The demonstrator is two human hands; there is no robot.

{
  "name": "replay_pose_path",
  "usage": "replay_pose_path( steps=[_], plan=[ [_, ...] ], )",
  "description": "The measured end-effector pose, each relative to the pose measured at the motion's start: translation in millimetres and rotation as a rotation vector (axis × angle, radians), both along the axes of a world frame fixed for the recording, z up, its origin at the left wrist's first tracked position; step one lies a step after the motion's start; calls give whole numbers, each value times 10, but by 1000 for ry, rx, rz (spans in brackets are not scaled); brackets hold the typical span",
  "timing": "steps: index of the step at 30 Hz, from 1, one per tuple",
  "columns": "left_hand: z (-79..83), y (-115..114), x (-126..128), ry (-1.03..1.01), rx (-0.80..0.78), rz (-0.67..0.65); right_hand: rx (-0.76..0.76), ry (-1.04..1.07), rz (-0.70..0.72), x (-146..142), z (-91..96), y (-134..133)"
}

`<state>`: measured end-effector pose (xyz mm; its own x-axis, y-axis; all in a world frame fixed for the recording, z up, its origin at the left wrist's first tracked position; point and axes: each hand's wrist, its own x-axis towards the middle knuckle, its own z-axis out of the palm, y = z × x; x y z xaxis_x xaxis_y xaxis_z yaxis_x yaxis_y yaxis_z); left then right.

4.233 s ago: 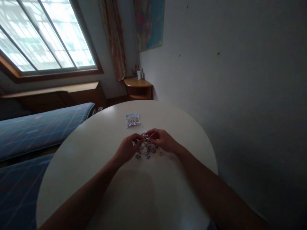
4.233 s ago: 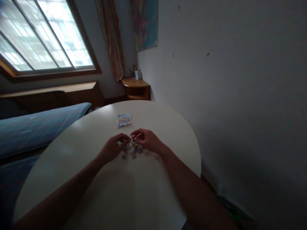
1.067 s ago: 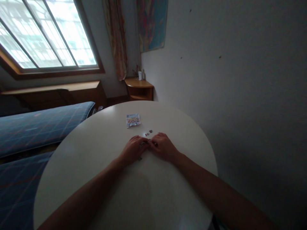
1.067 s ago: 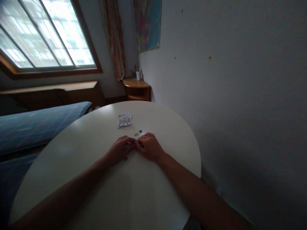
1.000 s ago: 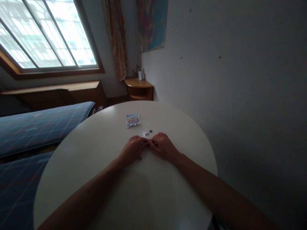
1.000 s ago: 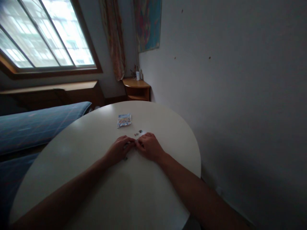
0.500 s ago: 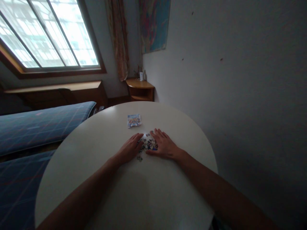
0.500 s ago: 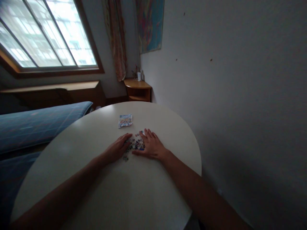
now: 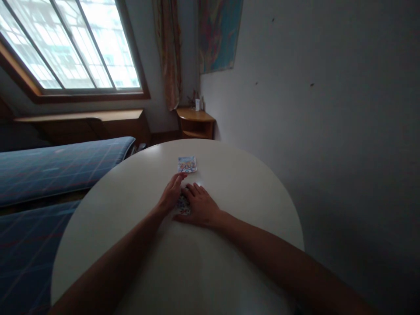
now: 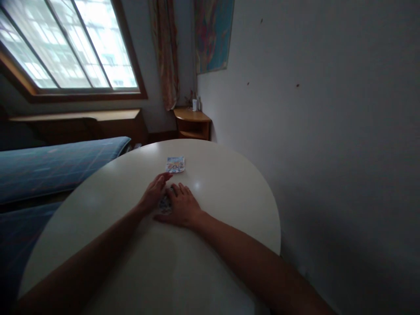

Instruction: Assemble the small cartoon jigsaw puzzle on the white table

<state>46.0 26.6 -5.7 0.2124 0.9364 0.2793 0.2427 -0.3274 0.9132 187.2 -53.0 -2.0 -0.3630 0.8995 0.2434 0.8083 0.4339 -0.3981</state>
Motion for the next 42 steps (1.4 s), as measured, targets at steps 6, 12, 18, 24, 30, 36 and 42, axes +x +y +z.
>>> replay_pose_path(
  steps=[6,12,18,24,30,36,42],
  plan=[
    [37,137,-253,133,27,173,104,63,109,-477,11,455],
    [85,353,-700,253,32,384,112,65,293,-866,41,879],
    [129,342,-797,342,77,395,178,115,131,-693,150,869],
    [132,43,-488,649,252,282,29,-25,-299,-332,74,927],
    [49,-105,-421,1026,160,331,-85,-59,-348,-96,37,1100],
    [-2,-2,-488,999,171,363,-27,-40,-377,96,60,1204],
    [2,-7,-507,995,178,433,-7,-56,-355,148,61,1259]
  ],
)
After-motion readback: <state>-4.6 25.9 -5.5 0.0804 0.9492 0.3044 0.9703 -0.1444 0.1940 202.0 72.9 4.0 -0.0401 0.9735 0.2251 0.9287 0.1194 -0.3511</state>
